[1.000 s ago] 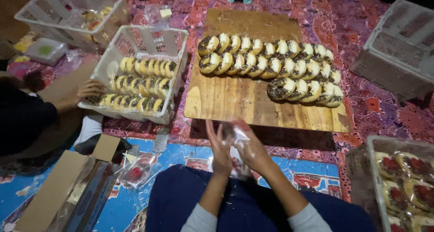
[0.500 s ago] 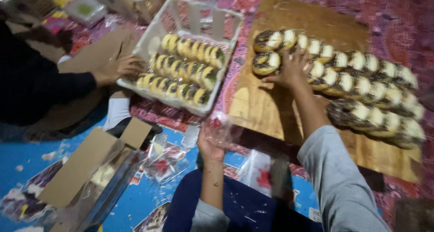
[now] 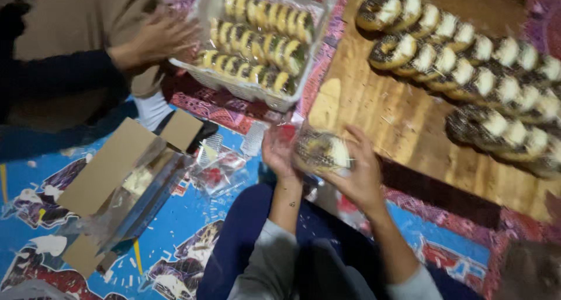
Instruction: The person sits on the floor and repeatedly picks up pastries from a wooden board, places them into clear plastic bags, and sets the packaged items into a white basket. The person handles both plain and decorated pastries throughout the clip.
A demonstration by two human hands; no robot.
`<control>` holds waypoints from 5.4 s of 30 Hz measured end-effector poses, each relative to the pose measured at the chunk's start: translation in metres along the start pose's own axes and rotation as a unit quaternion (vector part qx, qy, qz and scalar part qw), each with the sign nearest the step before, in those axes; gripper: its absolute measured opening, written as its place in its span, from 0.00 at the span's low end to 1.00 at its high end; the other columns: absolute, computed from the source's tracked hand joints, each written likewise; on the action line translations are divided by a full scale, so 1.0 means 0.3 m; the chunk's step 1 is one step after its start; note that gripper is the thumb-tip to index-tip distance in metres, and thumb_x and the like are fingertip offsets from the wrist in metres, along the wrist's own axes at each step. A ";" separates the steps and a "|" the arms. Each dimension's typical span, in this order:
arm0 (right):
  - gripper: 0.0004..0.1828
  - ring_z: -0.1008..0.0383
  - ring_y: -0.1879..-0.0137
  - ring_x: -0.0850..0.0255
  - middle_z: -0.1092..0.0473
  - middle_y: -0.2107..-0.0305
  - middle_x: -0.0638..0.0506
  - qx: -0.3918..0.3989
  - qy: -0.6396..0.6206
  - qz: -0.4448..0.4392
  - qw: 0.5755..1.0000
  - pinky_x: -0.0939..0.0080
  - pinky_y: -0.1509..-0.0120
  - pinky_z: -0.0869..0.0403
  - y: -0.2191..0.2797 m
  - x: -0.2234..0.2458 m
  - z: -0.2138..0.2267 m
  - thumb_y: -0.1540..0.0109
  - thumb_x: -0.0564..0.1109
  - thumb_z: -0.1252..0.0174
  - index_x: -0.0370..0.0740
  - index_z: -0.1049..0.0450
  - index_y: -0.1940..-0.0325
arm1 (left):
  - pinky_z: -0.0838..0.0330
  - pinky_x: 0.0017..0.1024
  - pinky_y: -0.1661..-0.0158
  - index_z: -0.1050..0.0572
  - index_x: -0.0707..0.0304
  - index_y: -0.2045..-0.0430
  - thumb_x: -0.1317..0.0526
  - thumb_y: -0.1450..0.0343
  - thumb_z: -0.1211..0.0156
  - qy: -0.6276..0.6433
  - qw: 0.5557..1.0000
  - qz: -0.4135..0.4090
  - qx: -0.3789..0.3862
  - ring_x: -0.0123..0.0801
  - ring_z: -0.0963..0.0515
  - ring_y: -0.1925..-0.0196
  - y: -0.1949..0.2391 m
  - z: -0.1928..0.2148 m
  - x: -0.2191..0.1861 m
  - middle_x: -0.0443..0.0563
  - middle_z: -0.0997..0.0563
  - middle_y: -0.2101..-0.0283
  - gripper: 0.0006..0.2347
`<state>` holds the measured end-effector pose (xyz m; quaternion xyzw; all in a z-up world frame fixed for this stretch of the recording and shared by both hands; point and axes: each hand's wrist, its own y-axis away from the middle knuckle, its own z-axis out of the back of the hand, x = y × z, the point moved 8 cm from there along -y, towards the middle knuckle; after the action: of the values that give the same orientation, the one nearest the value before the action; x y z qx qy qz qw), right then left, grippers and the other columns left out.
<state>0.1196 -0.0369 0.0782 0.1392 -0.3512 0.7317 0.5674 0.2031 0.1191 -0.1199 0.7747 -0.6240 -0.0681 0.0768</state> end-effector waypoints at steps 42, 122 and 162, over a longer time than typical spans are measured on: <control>0.24 0.22 0.50 0.47 0.24 0.55 0.43 0.084 -0.071 0.234 0.966 0.52 0.47 0.23 0.395 0.523 -0.247 0.44 0.39 0.35 0.38 0.24 0.43 | 0.23 0.25 0.54 0.21 0.77 0.55 0.69 0.24 0.45 -0.674 0.706 -0.196 0.096 0.28 0.17 0.57 0.783 -0.127 -0.580 0.55 0.14 0.59 0.08; 0.19 0.21 0.46 0.46 0.24 0.50 0.39 -0.176 -0.032 -0.103 0.978 0.55 0.43 0.22 0.422 -0.339 0.376 0.38 0.35 0.37 0.34 0.25 0.42 | 0.32 0.21 0.61 0.26 0.72 0.79 0.75 0.30 0.38 -0.612 0.712 -0.032 0.342 0.25 0.25 0.61 0.679 -0.269 0.487 0.58 0.15 0.53 0.07; 0.18 0.20 0.57 0.60 0.21 0.56 0.47 -0.123 -0.092 -0.067 0.986 0.57 0.53 0.19 0.149 -0.604 0.690 0.39 0.55 0.27 0.39 0.18 0.57 | 0.33 0.61 0.29 0.28 0.63 0.59 0.74 0.21 0.41 -0.122 0.914 0.325 0.212 0.42 0.24 0.40 0.279 -0.214 0.786 0.55 0.24 0.46 0.05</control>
<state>0.0953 -0.3137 0.1011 0.1583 -0.4796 0.6273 0.5928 0.1859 -0.1267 -0.0423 0.5128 -0.8457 0.0001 -0.1479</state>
